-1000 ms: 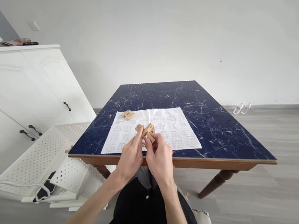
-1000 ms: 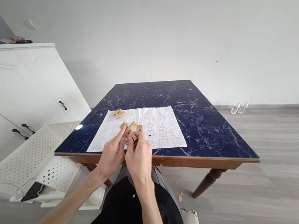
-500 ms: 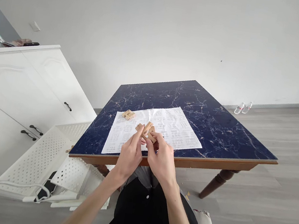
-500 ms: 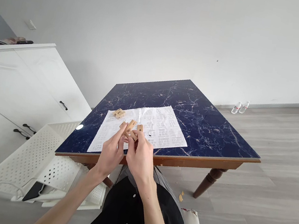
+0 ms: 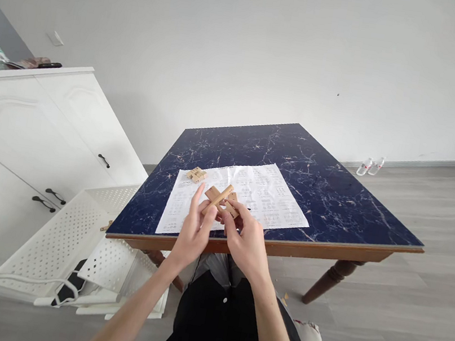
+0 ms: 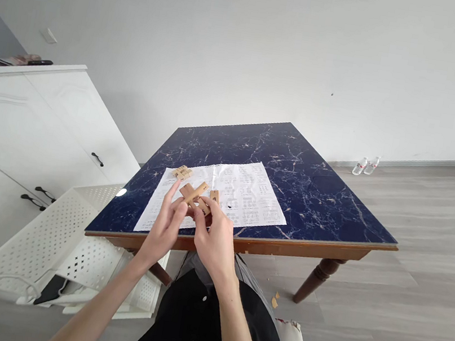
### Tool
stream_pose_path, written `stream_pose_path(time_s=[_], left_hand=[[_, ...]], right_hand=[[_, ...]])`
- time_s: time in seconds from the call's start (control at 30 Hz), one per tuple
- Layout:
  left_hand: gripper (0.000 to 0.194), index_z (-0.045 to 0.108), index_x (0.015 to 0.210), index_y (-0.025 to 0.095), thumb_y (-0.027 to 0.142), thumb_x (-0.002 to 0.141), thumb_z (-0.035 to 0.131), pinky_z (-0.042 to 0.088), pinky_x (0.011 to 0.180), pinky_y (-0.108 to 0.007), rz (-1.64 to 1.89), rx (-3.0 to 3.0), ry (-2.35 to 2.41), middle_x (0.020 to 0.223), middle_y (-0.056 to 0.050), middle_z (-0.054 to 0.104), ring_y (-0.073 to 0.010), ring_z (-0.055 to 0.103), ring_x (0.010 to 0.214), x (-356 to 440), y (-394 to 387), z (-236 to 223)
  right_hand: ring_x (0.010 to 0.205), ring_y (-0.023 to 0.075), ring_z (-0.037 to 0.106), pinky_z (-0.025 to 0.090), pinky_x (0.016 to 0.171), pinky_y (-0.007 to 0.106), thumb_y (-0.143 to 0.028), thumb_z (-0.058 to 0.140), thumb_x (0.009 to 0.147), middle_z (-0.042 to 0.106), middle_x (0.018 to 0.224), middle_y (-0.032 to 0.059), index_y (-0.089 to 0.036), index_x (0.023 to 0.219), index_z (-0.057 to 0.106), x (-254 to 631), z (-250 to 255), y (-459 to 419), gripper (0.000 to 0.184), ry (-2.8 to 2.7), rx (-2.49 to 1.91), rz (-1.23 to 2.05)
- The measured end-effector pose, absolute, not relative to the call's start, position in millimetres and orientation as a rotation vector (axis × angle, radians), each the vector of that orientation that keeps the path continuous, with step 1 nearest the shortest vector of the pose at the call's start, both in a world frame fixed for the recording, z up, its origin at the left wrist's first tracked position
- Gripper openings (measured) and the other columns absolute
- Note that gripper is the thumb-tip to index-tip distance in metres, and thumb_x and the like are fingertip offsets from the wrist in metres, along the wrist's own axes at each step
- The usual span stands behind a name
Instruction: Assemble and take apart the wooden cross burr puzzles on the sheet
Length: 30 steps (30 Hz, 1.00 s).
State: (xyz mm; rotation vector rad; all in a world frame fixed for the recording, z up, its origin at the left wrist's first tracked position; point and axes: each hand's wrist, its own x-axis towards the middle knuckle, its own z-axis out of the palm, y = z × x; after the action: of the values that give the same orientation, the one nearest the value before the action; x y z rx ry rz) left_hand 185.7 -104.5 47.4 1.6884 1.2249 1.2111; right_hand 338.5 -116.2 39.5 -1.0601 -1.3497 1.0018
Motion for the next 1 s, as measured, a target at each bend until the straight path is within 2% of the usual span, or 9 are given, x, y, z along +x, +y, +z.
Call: stream_pose_path(time_s=[0.07, 0.13, 0.23, 0.37, 0.47, 0.6, 0.73, 0.83, 1.0], left_hand=[[0.070, 0.042, 0.166, 0.022, 0.065, 0.110, 0.044, 0.056, 0.097, -0.040, 1.213, 1.478, 1.213, 0.134, -0.014, 0.074, -0.0261, 0.073, 0.109, 185, -101, 53], [0.067, 0.069, 0.144, 0.017, 0.069, 0.108, 0.045, 0.053, 0.090, -0.037, 1.173, 1.343, 1.190, 0.127, -0.015, 0.076, -0.0263, 0.070, 0.106, 184, -96, 55], [0.057, 0.083, 0.122, 0.019, 0.066, 0.104, 0.057, 0.050, 0.094, -0.035, 1.179, 1.189, 1.107, 0.125, -0.014, 0.078, -0.0272, 0.065, 0.114, 180, -86, 51], [0.056, 0.084, 0.119, 0.017, 0.067, 0.098, 0.067, 0.053, 0.095, -0.037, 1.273, 1.026, 0.974, 0.119, -0.016, 0.080, -0.0276, 0.069, 0.111, 170, -74, 40], [0.063, 0.082, 0.121, 0.013, 0.069, 0.093, 0.073, 0.056, 0.091, -0.037, 1.350, 0.987, 1.000, 0.113, -0.017, 0.080, -0.0276, 0.072, 0.105, 161, -64, 30], [0.066, 0.080, 0.122, 0.011, 0.069, 0.092, 0.074, 0.056, 0.089, -0.035, 1.389, 1.020, 1.031, 0.110, -0.016, 0.080, -0.0272, 0.072, 0.105, 150, -55, 18], [0.064, 0.079, 0.119, 0.011, 0.069, 0.095, 0.069, 0.056, 0.092, -0.036, 1.374, 1.086, 1.029, 0.108, -0.015, 0.080, -0.0275, 0.073, 0.105, 145, -53, 11], [0.063, 0.077, 0.120, 0.011, 0.069, 0.098, 0.065, 0.056, 0.092, -0.037, 1.351, 1.140, 1.027, 0.108, -0.015, 0.079, -0.0276, 0.073, 0.105, 144, -54, 9], [0.063, 0.075, 0.119, 0.013, 0.071, 0.102, 0.057, 0.057, 0.092, -0.038, 1.338, 1.249, 1.027, 0.109, -0.016, 0.079, -0.0275, 0.074, 0.104, 143, -55, 8]], right_hand=[[0.078, 0.0236, 0.072, 0.053, 0.071, 0.035, -0.043, 0.056, 0.107, 0.079, 0.098, 0.0091, -0.019, 0.132, 0.069, 335, 38, -116, 0.037, -1.351, -1.037, 1.015], [0.072, 0.0226, 0.069, 0.051, 0.066, 0.034, -0.044, 0.055, 0.107, 0.077, 0.090, 0.0069, -0.020, 0.131, 0.069, 332, 37, -116, 0.037, -1.373, -1.024, 1.011], [0.071, 0.0223, 0.068, 0.051, 0.065, 0.033, -0.047, 0.056, 0.106, 0.076, 0.088, 0.0056, -0.021, 0.130, 0.067, 329, 38, -115, 0.037, -1.412, -1.021, 1.006], [0.076, 0.0223, 0.072, 0.054, 0.070, 0.033, -0.053, 0.055, 0.106, 0.078, 0.094, 0.0062, -0.021, 0.127, 0.066, 340, 37, -104, 0.040, -1.520, -1.089, 1.004], [0.088, 0.0227, 0.074, 0.053, 0.075, 0.032, -0.047, 0.047, 0.111, 0.078, 0.103, 0.0085, -0.020, 0.122, 0.065, 355, 33, -85, 0.034, -1.641, -1.471, 0.717], [0.105, 0.0332, 0.070, 0.049, 0.080, 0.038, -0.040, 0.062, 0.104, 0.073, 0.118, 0.0180, -0.015, 0.119, 0.065, 357, 25, -59, 0.029, -1.693, -1.707, 0.577], [0.112, 0.0387, 0.067, 0.048, 0.084, 0.041, -0.031, 0.072, 0.096, 0.070, 0.117, 0.0226, -0.014, 0.106, 0.068, 341, 18, -44, 0.020, -1.782, -1.764, 0.537], [0.106, 0.0361, 0.068, 0.047, 0.081, 0.039, -0.022, 0.065, 0.098, 0.071, 0.111, 0.0220, -0.016, 0.097, 0.066, 338, 15, -40, 0.006, -1.800, -1.727, 0.531], [0.070, 0.0244, 0.060, 0.040, 0.063, 0.033, -0.035, 0.053, 0.109, 0.065, 0.078, 0.0092, -0.021, 0.093, 0.059, 354, 19, -46, 0.022, -1.719, -1.560, 0.612]])
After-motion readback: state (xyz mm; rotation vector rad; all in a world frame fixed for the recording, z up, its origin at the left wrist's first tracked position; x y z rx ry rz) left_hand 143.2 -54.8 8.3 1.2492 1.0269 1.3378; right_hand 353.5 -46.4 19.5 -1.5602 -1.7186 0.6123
